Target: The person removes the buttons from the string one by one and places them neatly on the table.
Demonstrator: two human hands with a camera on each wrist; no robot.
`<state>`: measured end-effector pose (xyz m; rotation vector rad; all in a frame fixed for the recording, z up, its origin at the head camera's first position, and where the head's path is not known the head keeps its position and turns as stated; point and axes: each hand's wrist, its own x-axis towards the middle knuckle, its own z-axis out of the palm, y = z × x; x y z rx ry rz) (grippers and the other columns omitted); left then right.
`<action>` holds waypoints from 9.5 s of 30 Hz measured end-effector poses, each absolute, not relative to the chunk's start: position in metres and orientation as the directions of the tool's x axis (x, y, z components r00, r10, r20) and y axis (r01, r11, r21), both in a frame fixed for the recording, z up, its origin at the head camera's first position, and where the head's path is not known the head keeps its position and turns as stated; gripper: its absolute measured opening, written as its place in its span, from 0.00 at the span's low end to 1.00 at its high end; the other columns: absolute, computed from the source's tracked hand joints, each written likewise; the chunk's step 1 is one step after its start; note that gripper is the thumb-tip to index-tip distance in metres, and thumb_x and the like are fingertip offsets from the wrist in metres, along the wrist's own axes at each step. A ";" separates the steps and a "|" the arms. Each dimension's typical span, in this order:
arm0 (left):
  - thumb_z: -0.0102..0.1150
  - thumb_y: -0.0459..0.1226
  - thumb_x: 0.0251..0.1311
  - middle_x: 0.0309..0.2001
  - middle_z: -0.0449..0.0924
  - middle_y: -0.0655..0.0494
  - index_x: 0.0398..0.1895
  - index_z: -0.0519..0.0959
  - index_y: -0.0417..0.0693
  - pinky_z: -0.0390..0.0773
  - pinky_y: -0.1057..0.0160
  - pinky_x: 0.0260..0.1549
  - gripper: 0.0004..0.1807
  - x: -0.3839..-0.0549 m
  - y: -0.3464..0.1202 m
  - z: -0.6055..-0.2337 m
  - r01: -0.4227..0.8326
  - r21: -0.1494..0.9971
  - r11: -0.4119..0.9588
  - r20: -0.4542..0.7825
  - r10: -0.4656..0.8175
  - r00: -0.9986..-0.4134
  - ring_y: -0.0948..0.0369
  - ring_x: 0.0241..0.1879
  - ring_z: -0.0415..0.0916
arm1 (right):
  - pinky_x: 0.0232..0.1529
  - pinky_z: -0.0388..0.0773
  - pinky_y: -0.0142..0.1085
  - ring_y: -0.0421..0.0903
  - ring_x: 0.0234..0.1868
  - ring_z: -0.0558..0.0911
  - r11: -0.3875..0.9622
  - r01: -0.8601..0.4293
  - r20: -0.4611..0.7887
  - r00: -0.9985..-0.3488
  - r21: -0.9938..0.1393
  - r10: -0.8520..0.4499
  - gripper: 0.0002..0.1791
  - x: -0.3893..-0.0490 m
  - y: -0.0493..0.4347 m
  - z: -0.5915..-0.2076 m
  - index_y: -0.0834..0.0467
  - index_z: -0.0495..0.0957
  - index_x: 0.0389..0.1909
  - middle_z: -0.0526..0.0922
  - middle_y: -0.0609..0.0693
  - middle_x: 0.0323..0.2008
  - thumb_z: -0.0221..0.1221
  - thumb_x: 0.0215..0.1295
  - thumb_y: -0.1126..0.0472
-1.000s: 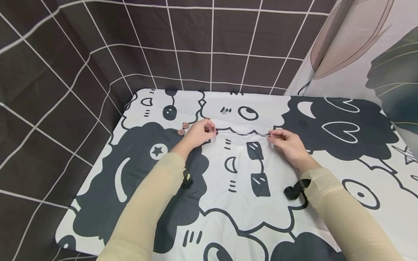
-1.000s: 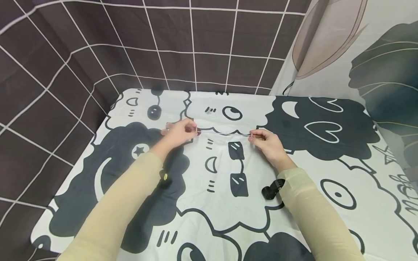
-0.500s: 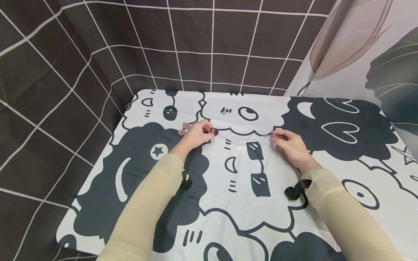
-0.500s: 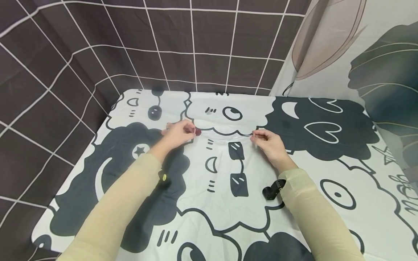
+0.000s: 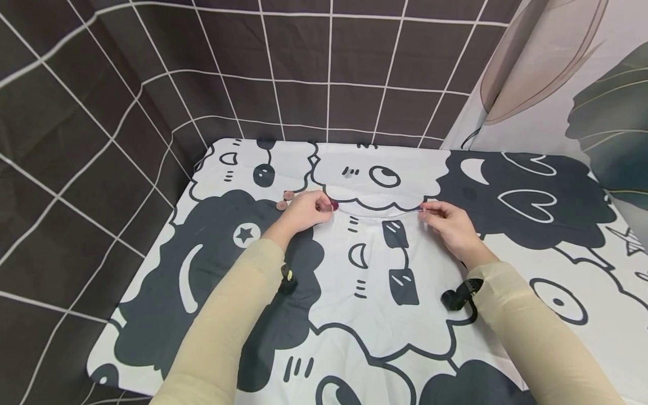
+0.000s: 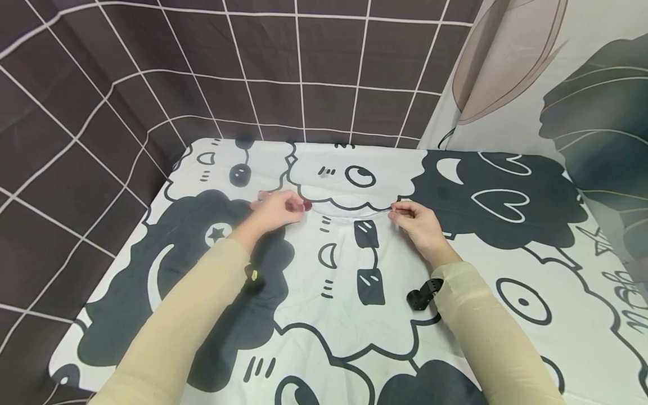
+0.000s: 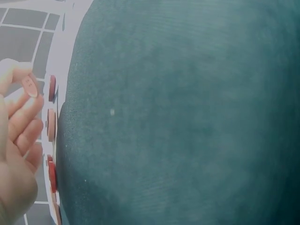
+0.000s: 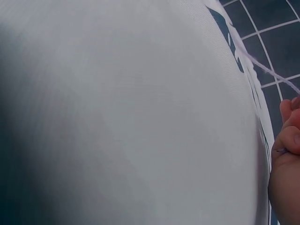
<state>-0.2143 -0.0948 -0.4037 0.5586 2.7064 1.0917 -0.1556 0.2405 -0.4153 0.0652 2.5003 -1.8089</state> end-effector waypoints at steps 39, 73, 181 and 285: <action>0.59 0.43 0.55 0.35 0.74 0.58 0.40 0.76 0.49 0.62 0.57 0.49 0.12 -0.217 -0.091 -0.402 0.407 0.446 0.797 -0.057 0.479 -0.876 0.57 0.43 0.65 | 0.28 0.69 0.24 0.36 0.30 0.71 0.392 0.069 -0.081 -0.997 -0.917 -0.014 0.25 -0.154 0.244 -0.414 0.67 0.73 0.53 0.77 0.40 0.35 0.62 0.61 0.55; 0.62 0.46 0.57 0.39 0.77 0.60 0.49 0.77 0.49 0.68 0.61 0.49 0.19 -0.225 -0.057 -0.387 0.286 0.682 0.673 -0.031 0.417 -0.908 0.60 0.47 0.70 | 0.28 0.69 0.23 0.36 0.32 0.71 0.270 -0.045 0.026 -0.997 -0.962 -0.075 0.22 -0.158 0.242 -0.420 0.74 0.71 0.51 0.75 0.41 0.33 0.63 0.57 0.68; 0.63 0.43 0.58 0.41 0.81 0.59 0.49 0.78 0.43 0.70 0.74 0.45 0.19 -0.205 0.040 -0.397 0.255 0.896 0.364 -0.024 0.613 -0.790 0.69 0.41 0.76 | 0.34 0.73 0.27 0.37 0.39 0.77 0.351 -0.004 -0.057 -0.985 -0.937 -0.162 0.24 -0.151 0.235 -0.407 0.69 0.69 0.50 0.76 0.47 0.41 0.65 0.57 0.63; 0.60 0.38 0.59 0.40 0.78 0.58 0.45 0.77 0.47 0.72 0.69 0.42 0.12 -0.217 -0.008 -0.394 0.130 0.915 0.381 -0.045 0.417 -0.908 0.63 0.41 0.74 | 0.31 0.68 0.23 0.36 0.33 0.72 0.514 -0.063 0.084 -0.996 -0.855 0.017 0.15 -0.155 0.239 -0.410 0.63 0.82 0.41 0.79 0.35 0.32 0.63 0.60 0.55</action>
